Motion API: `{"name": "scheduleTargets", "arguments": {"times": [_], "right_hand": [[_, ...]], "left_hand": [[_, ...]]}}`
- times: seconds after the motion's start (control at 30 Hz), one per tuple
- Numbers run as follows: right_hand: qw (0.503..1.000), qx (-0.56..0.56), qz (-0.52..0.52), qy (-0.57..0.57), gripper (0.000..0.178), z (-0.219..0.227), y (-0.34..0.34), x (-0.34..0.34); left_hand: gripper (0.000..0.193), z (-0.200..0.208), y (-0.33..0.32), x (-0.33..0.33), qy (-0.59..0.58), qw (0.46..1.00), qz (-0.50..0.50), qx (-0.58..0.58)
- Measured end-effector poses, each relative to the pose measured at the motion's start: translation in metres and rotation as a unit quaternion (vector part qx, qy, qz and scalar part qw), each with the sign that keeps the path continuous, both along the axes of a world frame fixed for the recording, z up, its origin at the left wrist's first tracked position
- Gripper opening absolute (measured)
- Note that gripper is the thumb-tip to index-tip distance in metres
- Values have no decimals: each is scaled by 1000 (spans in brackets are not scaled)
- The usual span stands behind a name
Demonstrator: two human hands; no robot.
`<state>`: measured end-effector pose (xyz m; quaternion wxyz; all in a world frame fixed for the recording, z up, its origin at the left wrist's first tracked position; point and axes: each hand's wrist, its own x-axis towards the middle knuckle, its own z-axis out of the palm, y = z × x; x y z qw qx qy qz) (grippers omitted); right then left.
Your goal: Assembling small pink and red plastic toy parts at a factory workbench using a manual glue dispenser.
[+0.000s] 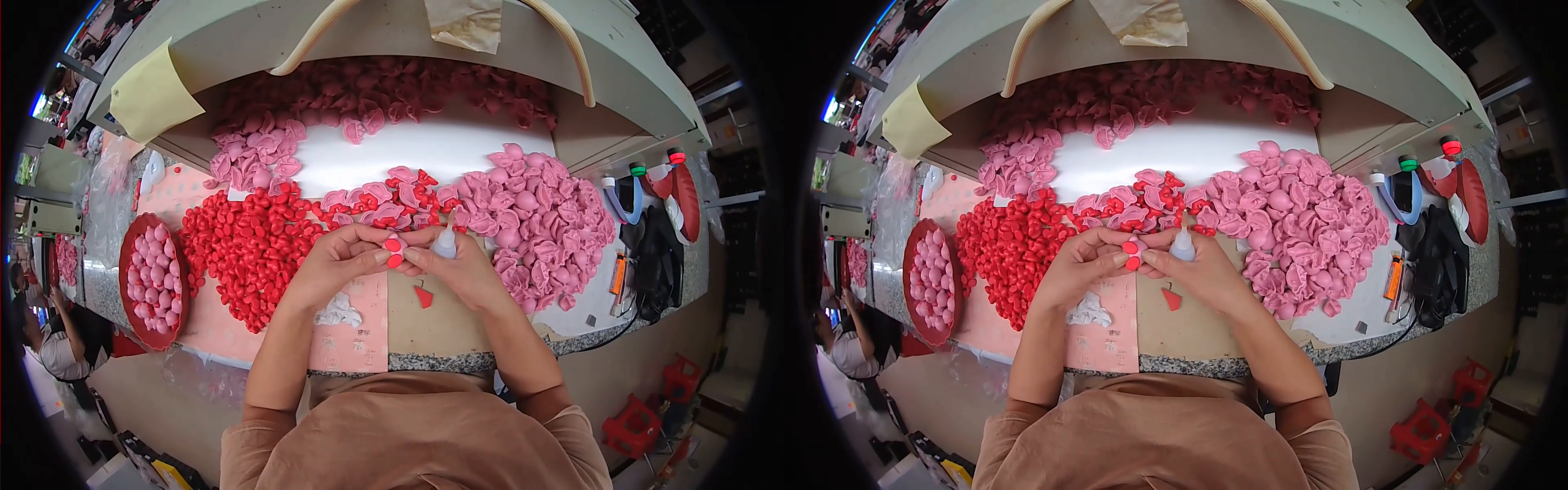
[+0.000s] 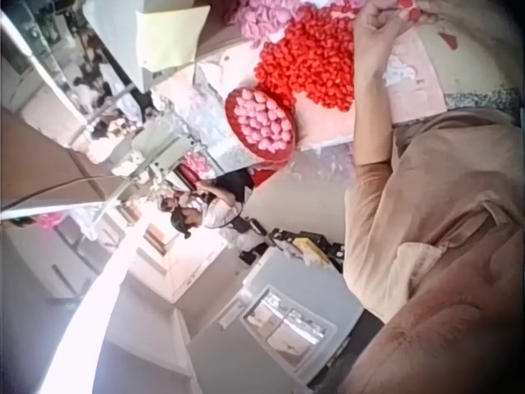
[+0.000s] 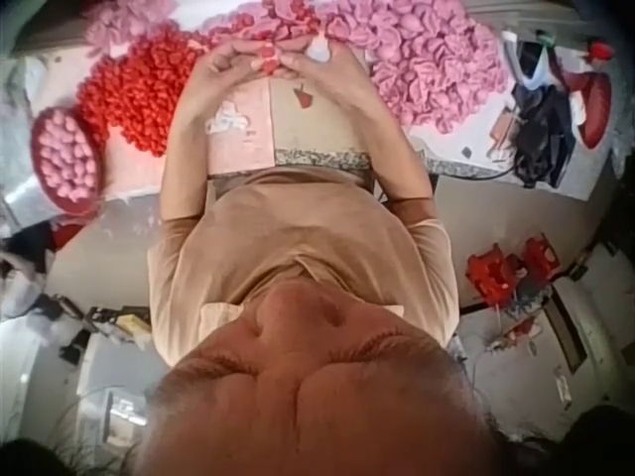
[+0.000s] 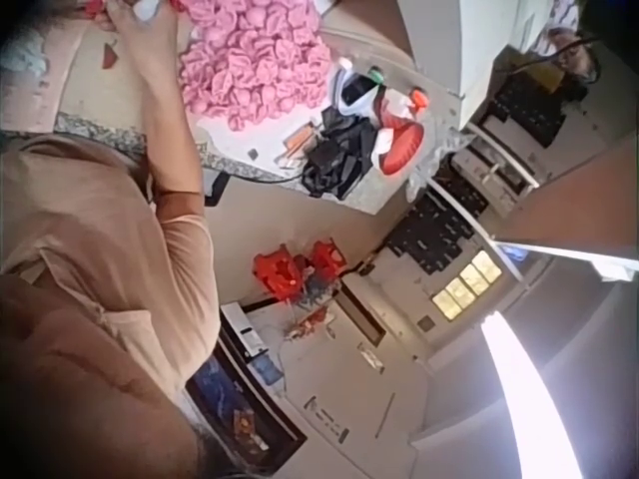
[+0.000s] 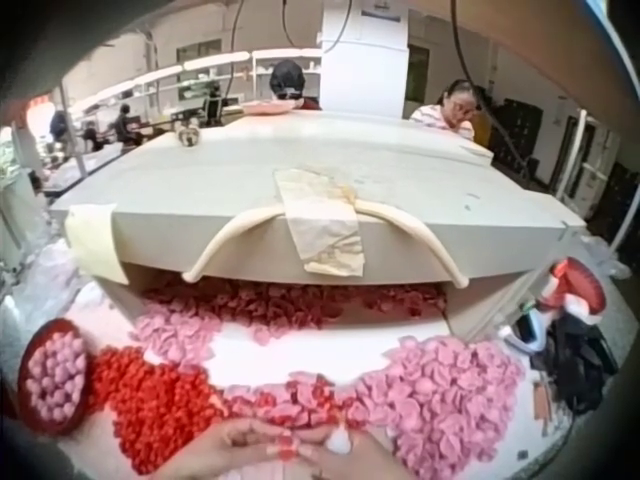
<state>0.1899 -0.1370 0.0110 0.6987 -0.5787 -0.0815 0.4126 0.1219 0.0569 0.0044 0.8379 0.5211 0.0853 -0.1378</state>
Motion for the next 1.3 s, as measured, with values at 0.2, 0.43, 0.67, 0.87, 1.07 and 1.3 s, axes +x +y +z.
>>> {"name": "scheduleTargets", "arguments": {"times": [0.2, 0.43, 0.67, 0.87, 1.07, 1.3], "right_hand": [[1000, -7, -18, -18, 26, 0, 1, -1], [999, 1, -48, -17, 26, 0, 4, -4], [999, 3, -47, -8, 31, -2, 4, -4], [999, 19, -23, -20, 34, 2, 4, -6], [1000, 3, -12, 1, 34, 2, 2, -3], [1000, -1, 0, -21, 32, 1, 1, -2]], "left_hand": [[27, -2, -1, 1, -3, 1000, -2, 10], [28, -7, -4, 1, -27, 999, 22, 10], [28, 0, -10, 1, -3, 999, 38, 21], [35, -4, -8, -2, 17, 999, 34, 11], [33, -2, -5, -3, -6, 998, 18, 56], [30, 0, -5, -3, -13, 999, 17, 28]]}}
